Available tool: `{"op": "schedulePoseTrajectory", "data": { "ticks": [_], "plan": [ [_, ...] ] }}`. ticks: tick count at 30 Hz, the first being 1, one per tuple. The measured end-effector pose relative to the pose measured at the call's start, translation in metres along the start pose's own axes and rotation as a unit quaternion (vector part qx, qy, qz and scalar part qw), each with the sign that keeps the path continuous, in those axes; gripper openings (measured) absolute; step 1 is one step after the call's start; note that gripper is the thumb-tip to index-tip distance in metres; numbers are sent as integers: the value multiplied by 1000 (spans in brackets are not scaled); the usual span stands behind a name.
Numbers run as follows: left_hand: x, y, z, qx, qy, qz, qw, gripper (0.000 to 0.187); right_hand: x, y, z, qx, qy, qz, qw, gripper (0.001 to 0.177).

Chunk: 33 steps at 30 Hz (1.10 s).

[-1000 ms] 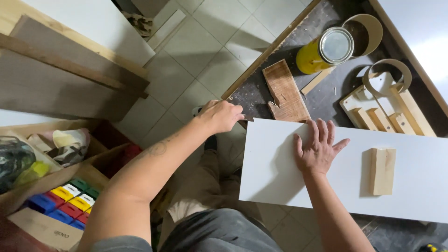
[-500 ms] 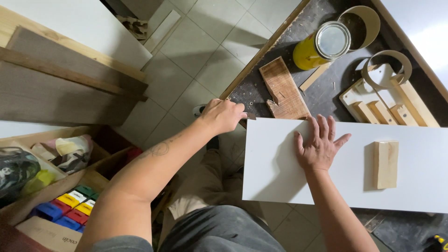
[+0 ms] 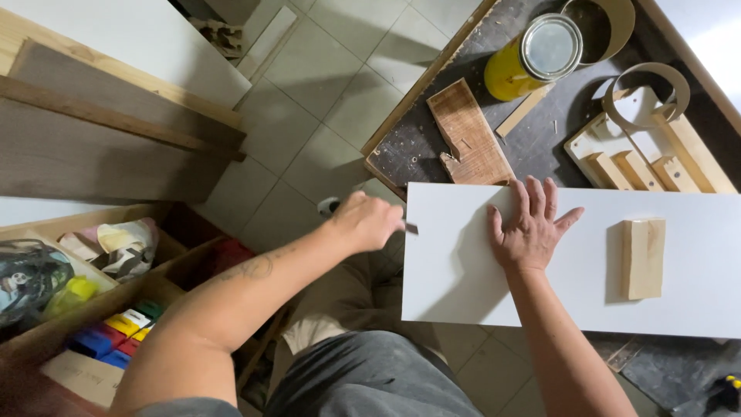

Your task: Trimming excess edge banding from a melamine board using a utility knife and sanding the edges for a smooth finish.

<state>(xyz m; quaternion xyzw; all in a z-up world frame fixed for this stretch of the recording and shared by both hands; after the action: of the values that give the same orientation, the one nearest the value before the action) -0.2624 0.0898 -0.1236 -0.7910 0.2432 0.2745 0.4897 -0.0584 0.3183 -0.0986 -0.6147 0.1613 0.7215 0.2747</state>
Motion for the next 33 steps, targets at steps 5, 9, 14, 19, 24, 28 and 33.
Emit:
{"op": "schedulePoseTrajectory", "data": {
  "ticks": [5,9,14,19,24,28,33],
  "plan": [
    [-20,-13,-7,1,-48,38,998,36,-2,0,-1,-4,0,2,1000,63],
    [19,-23,-30,29,-19,39,999,34,1,0,0,-2,-2,6,1000,61],
    [2,-20,-27,12,-68,45,997,33,-2,2,0,-9,-12,12,1000,63],
    [26,-37,-46,28,-38,29,998,33,-2,2,0,-3,-1,17,1000,63],
    [11,-20,-30,-9,-123,41,992,31,-1,0,-3,-5,1,11,1000,63],
    [37,-36,-60,22,-65,31,997,31,0,1,0,-2,2,20,1000,63],
    [30,-32,-44,14,-71,47,996,32,-2,0,-2,-5,4,24,1000,64]
  ]
}}
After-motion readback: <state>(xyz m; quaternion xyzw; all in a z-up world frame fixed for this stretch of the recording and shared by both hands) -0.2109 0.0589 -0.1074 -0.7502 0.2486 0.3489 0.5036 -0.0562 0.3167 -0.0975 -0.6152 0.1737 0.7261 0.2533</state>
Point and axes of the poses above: each hand's wrist, its own z-axis towards the middle knuckle, its own x-axis out of the palm, y = z × x, the point moved 5 cm from there along z, towards the middle knuckle, and after that the axes turned 11 degrees about -z, right-handed, at the moved point
